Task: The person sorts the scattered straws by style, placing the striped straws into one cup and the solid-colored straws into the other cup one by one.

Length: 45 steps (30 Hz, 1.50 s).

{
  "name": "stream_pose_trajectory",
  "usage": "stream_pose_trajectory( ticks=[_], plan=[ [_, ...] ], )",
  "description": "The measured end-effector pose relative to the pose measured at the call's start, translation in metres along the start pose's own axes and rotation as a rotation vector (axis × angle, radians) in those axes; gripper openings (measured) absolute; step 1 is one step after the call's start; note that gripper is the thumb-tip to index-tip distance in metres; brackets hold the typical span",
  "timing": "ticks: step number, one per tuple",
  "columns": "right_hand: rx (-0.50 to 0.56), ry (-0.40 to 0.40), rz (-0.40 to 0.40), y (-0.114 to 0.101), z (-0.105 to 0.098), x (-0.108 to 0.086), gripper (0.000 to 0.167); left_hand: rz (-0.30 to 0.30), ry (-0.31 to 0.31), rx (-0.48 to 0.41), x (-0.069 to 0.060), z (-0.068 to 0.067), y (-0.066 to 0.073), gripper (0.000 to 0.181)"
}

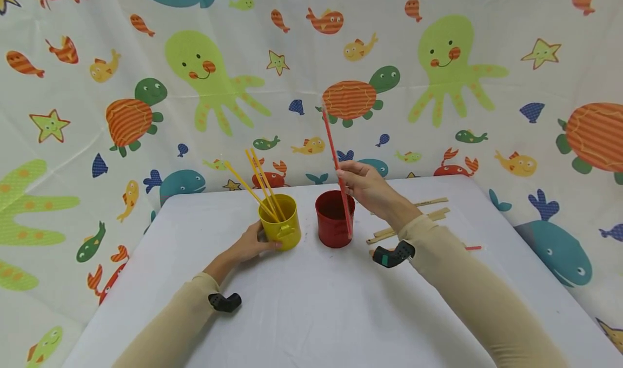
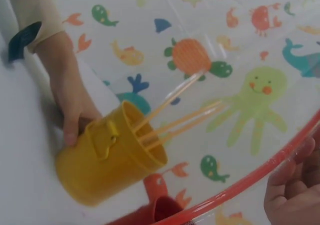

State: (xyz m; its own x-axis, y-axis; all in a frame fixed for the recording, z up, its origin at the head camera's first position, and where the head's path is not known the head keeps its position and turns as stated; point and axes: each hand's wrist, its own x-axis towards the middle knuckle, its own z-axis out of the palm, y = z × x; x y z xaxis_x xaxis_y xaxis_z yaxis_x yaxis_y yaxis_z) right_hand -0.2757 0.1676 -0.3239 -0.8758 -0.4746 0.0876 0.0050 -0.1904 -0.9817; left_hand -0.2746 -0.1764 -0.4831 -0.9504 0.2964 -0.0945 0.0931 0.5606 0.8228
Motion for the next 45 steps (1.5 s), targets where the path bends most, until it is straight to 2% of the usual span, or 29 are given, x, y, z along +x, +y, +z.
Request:
stream_pose_trajectory(
  ticks=[8,14,22,30,37,45],
  plan=[
    [0.099,0.034,-0.012,-0.01,0.029,0.021,0.027,0.002,-0.002,-0.003,-0.001,0.0,0.0,0.091],
    [0.076,0.087,0.009,-0.02,0.051,0.036,0.018,0.008,-0.003,-0.008,0.0,-0.001,0.0,0.089],
    [0.098,0.101,-0.037,-0.026,0.078,0.058,0.014,0.007,0.0,0.003,0.002,0.0,-0.002,0.089],
    [0.111,0.15,-0.042,-0.01,0.094,0.077,0.013,-0.005,-0.002,-0.001,0.0,0.0,-0.001,0.092],
    [0.049,0.222,-0.012,0.009,0.102,0.092,0.007,-0.006,-0.002,-0.005,0.001,-0.002,-0.002,0.092],
    [-0.101,0.269,0.108,0.041,0.098,0.099,0.029,0.017,0.001,-0.01,-0.001,-0.003,-0.001,0.089]
  ],
)
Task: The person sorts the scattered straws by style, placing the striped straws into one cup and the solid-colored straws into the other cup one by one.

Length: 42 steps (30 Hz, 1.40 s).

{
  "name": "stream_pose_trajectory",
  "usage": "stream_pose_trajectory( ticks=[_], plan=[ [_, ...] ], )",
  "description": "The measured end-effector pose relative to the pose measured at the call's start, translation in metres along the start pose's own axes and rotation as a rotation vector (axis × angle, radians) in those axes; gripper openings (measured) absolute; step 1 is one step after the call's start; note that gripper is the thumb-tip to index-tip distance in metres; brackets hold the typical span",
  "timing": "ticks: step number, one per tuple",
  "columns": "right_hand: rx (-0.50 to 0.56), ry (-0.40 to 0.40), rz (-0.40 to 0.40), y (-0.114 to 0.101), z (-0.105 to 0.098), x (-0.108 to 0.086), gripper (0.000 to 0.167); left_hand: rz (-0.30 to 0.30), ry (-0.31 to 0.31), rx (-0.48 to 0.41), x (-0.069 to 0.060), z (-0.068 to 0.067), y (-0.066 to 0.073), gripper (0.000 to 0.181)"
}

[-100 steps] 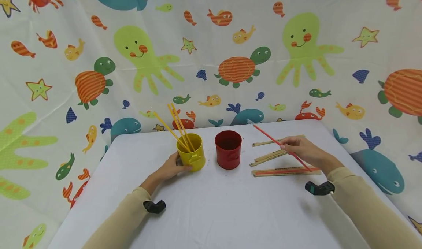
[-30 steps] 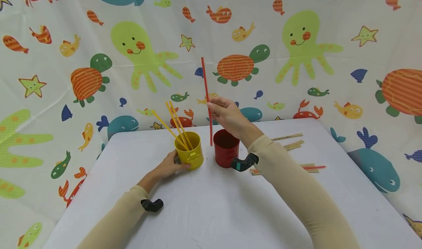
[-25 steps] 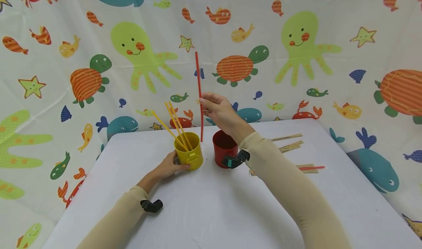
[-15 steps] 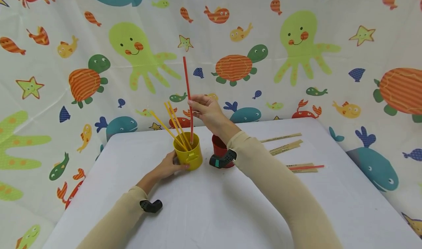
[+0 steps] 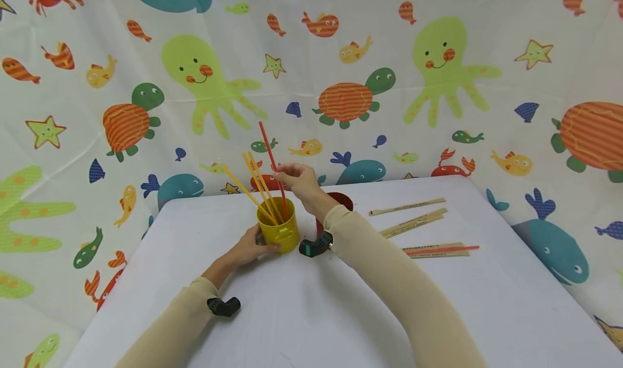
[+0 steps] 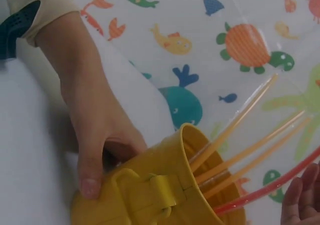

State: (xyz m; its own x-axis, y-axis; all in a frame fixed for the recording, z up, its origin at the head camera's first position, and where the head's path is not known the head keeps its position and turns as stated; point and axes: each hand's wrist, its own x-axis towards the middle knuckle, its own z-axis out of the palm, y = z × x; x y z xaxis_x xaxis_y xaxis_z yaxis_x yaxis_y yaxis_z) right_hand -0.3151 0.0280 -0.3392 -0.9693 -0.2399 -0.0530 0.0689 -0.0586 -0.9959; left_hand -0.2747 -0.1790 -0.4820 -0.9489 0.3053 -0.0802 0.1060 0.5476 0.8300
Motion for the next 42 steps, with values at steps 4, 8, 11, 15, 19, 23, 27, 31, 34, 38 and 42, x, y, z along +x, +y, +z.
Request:
stream_pose_trajectory(
  ticks=[4,8,11,15,19,23,27,31,34,38,42],
  plan=[
    [-0.039,0.015,0.015,0.007,0.0,0.003,0.029,0.007,0.007,0.013,0.0,0.0,0.001,0.088],
    [-0.066,0.023,0.022,0.01,0.002,0.004,0.024,0.019,0.013,0.035,0.002,-0.001,-0.001,0.086],
    [-0.102,0.035,0.046,0.011,0.005,0.004,0.019,0.007,0.011,0.043,0.003,0.0,-0.001,0.087],
    [-0.15,0.048,0.071,0.012,0.008,0.005,0.019,-0.003,0.015,0.042,0.004,0.0,-0.002,0.088],
    [-0.189,0.057,0.082,0.015,0.008,0.008,0.018,0.002,0.021,0.046,0.005,0.0,-0.002,0.085],
    [-0.262,0.062,0.078,0.019,0.005,0.011,0.017,0.007,0.024,0.044,0.006,0.0,-0.001,0.084],
    [-0.317,0.065,0.078,0.023,0.003,0.012,0.015,-0.009,0.015,0.032,0.005,0.001,-0.001,0.087],
    [-0.334,0.074,0.096,0.026,0.003,0.013,0.014,-0.005,0.008,0.034,0.003,0.002,0.0,0.089],
    [-0.359,0.072,0.09,0.026,0.005,0.013,0.015,0.005,0.018,0.035,0.002,0.001,0.0,0.088],
    [-0.407,0.069,0.095,0.025,0.007,0.012,0.015,0.009,0.018,0.028,0.002,0.001,-0.001,0.088],
    [-0.427,0.074,0.128,0.025,0.008,0.011,0.016,0.005,0.005,0.02,0.003,0.002,-0.001,0.089]
  ],
)
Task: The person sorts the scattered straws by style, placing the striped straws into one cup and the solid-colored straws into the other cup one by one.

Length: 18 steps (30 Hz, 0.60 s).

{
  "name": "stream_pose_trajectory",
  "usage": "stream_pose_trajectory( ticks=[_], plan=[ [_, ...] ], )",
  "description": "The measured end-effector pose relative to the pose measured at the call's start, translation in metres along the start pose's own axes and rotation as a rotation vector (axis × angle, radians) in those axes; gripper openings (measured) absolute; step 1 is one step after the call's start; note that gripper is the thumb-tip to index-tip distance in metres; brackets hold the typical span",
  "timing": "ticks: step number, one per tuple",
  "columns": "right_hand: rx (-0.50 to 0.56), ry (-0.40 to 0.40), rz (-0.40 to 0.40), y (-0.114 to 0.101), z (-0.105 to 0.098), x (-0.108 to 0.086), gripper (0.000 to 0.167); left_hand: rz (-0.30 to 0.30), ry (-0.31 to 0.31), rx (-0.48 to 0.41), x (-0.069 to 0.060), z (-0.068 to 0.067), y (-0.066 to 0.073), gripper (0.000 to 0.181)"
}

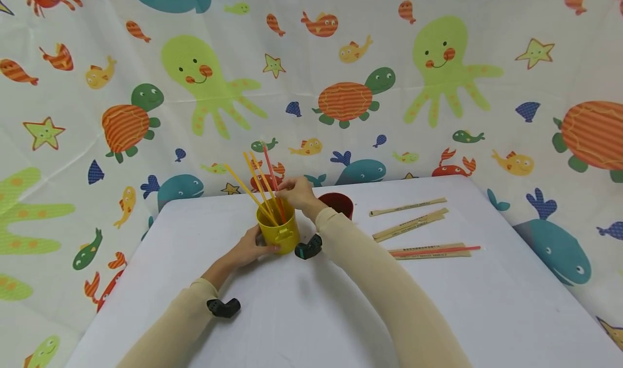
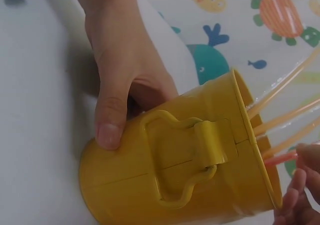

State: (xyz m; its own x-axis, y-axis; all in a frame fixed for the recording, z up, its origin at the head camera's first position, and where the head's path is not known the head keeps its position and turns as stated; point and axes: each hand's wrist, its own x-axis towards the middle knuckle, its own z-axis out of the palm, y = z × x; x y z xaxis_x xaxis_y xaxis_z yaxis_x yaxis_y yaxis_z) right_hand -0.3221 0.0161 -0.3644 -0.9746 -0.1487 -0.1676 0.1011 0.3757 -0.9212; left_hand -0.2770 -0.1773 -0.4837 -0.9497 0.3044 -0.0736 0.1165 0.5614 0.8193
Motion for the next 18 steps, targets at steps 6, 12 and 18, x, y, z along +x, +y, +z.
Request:
stream_pose_trajectory(
  ticks=[6,12,18],
  plan=[
    [0.02,-0.012,0.0,0.0,-0.002,0.001,0.021,0.002,0.004,-0.006,-0.001,0.001,0.001,0.089],
    [0.021,-0.027,-0.007,-0.001,-0.007,0.001,0.024,0.004,0.004,0.001,0.0,0.001,0.001,0.088],
    [0.036,-0.043,-0.029,-0.001,-0.012,0.0,0.025,0.012,0.001,-0.001,-0.001,0.002,0.0,0.086]
  ],
)
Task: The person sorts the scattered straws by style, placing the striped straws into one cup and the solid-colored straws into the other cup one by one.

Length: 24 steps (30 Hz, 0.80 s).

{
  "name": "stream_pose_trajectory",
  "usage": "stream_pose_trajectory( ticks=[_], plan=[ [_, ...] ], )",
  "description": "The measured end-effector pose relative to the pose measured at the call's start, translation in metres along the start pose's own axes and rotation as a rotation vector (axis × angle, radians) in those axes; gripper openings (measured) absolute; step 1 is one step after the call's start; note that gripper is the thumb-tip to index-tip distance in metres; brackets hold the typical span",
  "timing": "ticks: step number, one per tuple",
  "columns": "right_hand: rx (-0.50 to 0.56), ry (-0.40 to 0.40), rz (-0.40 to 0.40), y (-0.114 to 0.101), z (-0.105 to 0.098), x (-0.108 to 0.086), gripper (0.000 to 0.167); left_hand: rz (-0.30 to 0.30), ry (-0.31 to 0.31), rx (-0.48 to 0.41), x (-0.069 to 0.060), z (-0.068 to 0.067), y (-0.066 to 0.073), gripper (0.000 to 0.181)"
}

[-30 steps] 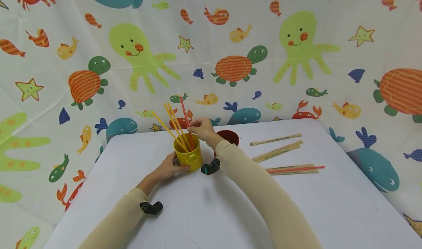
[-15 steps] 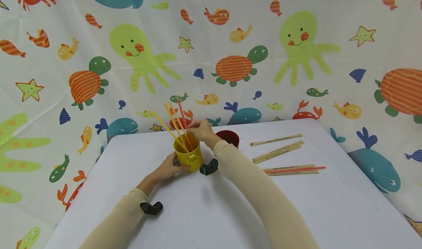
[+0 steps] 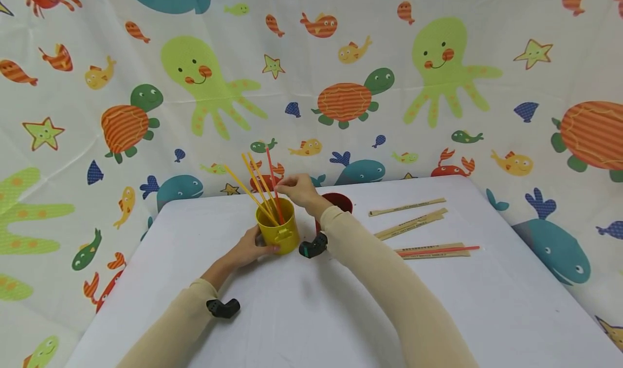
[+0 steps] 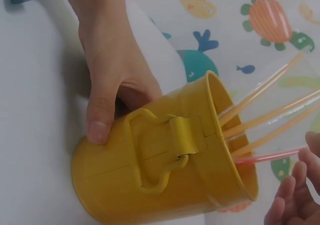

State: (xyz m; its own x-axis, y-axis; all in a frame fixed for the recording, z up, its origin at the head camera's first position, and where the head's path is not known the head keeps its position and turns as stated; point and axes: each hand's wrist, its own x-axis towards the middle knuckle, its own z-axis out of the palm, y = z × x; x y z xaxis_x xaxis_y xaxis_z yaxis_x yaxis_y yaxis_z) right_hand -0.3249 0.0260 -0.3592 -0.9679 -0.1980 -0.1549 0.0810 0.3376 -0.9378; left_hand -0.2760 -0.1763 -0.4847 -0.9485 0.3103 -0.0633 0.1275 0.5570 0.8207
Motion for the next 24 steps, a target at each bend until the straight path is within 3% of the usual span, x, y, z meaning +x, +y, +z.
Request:
stream_pose_trajectory(
  ticks=[6,24],
  plan=[
    [-0.013,-0.017,-0.006,-0.004,-0.005,-0.005,0.028,0.004,0.006,0.002,0.0,0.0,-0.002,0.086],
    [-0.118,-0.067,-0.145,-0.011,-0.029,-0.037,0.03,-0.019,0.008,-0.011,-0.001,0.001,0.001,0.088]
  ],
)
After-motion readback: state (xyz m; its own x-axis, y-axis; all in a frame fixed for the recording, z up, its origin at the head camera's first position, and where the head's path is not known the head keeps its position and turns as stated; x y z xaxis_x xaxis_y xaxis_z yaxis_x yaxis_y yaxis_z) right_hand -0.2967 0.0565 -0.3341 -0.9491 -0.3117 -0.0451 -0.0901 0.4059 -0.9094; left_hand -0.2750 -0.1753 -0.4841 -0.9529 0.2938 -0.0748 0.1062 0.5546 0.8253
